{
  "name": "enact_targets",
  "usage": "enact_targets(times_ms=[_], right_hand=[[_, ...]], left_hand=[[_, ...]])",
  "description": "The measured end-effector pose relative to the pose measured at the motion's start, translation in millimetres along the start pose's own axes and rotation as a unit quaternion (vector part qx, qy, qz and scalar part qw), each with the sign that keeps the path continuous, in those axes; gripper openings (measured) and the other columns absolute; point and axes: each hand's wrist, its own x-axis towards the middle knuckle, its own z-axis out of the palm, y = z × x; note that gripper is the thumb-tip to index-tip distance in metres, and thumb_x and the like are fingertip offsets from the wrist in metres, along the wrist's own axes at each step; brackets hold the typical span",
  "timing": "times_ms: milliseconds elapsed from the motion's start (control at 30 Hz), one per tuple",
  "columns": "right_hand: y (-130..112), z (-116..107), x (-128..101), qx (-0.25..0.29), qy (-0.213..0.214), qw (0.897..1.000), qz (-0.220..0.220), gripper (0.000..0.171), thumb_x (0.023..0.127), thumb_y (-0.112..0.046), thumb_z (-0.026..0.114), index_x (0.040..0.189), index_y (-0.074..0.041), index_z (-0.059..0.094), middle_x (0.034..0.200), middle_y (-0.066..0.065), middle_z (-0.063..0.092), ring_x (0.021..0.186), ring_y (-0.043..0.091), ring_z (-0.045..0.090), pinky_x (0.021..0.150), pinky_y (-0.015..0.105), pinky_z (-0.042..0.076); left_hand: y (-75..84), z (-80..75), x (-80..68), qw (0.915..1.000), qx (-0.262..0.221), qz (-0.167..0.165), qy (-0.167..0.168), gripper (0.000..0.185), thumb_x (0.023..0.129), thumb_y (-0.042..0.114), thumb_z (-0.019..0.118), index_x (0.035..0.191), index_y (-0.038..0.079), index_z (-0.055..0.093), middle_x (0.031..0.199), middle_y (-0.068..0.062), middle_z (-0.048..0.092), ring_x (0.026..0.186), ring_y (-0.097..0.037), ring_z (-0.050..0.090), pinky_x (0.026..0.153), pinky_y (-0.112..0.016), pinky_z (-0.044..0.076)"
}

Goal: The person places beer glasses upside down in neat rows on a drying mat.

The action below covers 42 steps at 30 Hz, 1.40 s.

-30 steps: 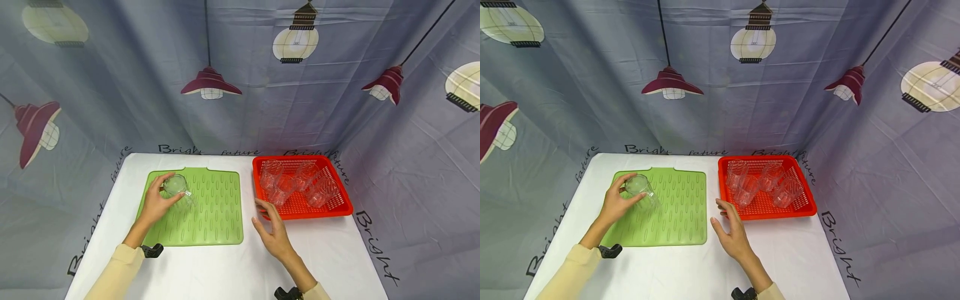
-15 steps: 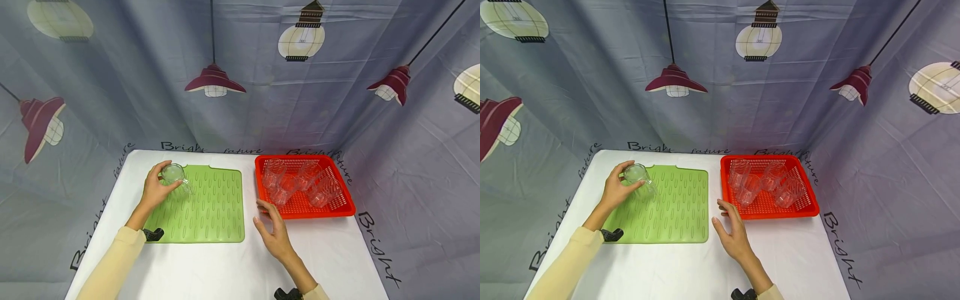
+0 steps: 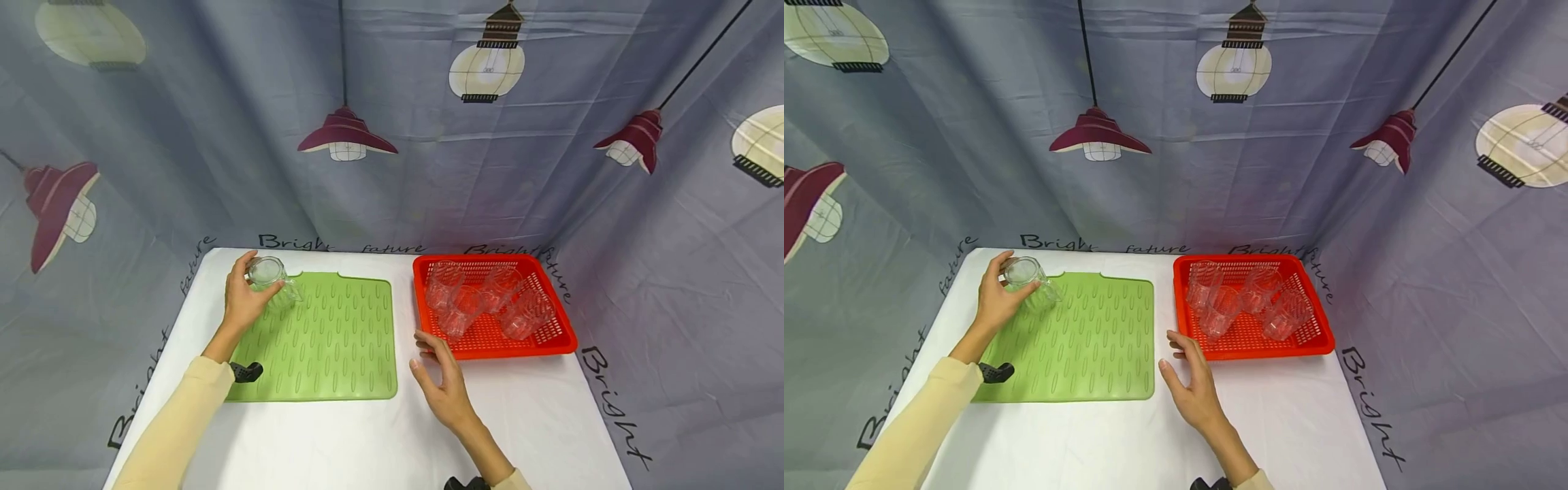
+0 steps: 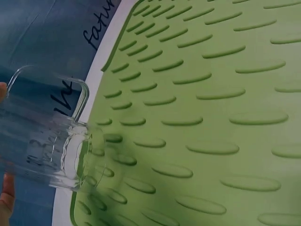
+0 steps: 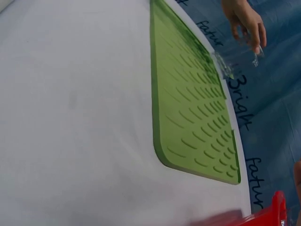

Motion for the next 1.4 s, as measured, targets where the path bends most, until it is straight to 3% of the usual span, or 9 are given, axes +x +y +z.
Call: enact_targets(times_ms=[333, 533, 867, 1133, 1400], right_hand=[[-1.2, 4.8, -0.6, 0.006, -0.005, 1.0, 0.0, 0.056, 0.104, -0.005, 0.068, 0.155, -0.019, 0.053, 0.147, 0.007, 0.063, 0.133, 0.015, 0.06, 0.11, 0.029, 0.056], [-3.8, 5.5, -1.2, 0.01, -0.013, 1.0, 0.004, 0.055, 0.104, -0.006, 0.067, 0.156, -0.018, 0.052, 0.148, 0.007, 0.062, 0.133, 0.024, 0.06, 0.11, 0.034, 0.057], [-4.3, 5.9, -3.1, 0.013, -0.006, 1.0, 0.006, 0.054, 0.104, -0.004, 0.067, 0.154, -0.016, 0.053, 0.147, 0.009, 0.064, 0.133, 0.013, 0.06, 0.11, 0.029, 0.056], [-4.1, 6.2, -3.4, 0.009, -0.005, 1.0, 0.011, 0.054, 0.104, -0.005, 0.068, 0.154, -0.018, 0.054, 0.147, 0.008, 0.064, 0.133, 0.009, 0.06, 0.109, 0.035, 0.058], [-2.1, 5.0, -5.5, 0.008, -0.004, 1.0, 0.02, 0.052, 0.105, -0.007, 0.067, 0.154, -0.014, 0.054, 0.147, 0.008, 0.064, 0.133, 0.012, 0.06, 0.11, 0.032, 0.057]], left_hand=[[-2.9, 5.7, 9.7, 0.9998, 0.01, -0.014, 0.011, 0.089, 0.093, 0.017, 0.084, 0.166, 0.011, 0.034, 0.159, -0.023, 0.049, 0.149, -0.044, 0.04, 0.116, -0.06, 0.041], [-8.6, 6.7, 12.8, 0.9989, 0.023, -0.037, 0.018, 0.088, 0.094, 0.018, 0.083, 0.167, 0.013, 0.033, 0.161, -0.021, 0.049, 0.15, -0.045, 0.038, 0.119, -0.064, 0.037], [-11.5, 10.6, 14.9, 0.9989, 0.018, -0.038, 0.021, 0.088, 0.094, 0.016, 0.083, 0.166, 0.01, 0.034, 0.162, -0.023, 0.049, 0.151, -0.047, 0.037, 0.121, -0.066, 0.035], [-12.5, 14.6, 19.0, 0.9986, 0.022, -0.047, 0.002, 0.083, 0.097, 0.017, 0.081, 0.166, 0.009, 0.036, 0.163, -0.024, 0.045, 0.152, -0.047, 0.034, 0.125, -0.066, 0.032], [-11.0, 14.1, 20.2, 0.9979, 0.013, -0.064, -0.002, 0.085, 0.097, 0.019, 0.081, 0.167, 0.008, 0.033, 0.165, -0.024, 0.041, 0.156, -0.047, 0.035, 0.128, -0.067, 0.032]])
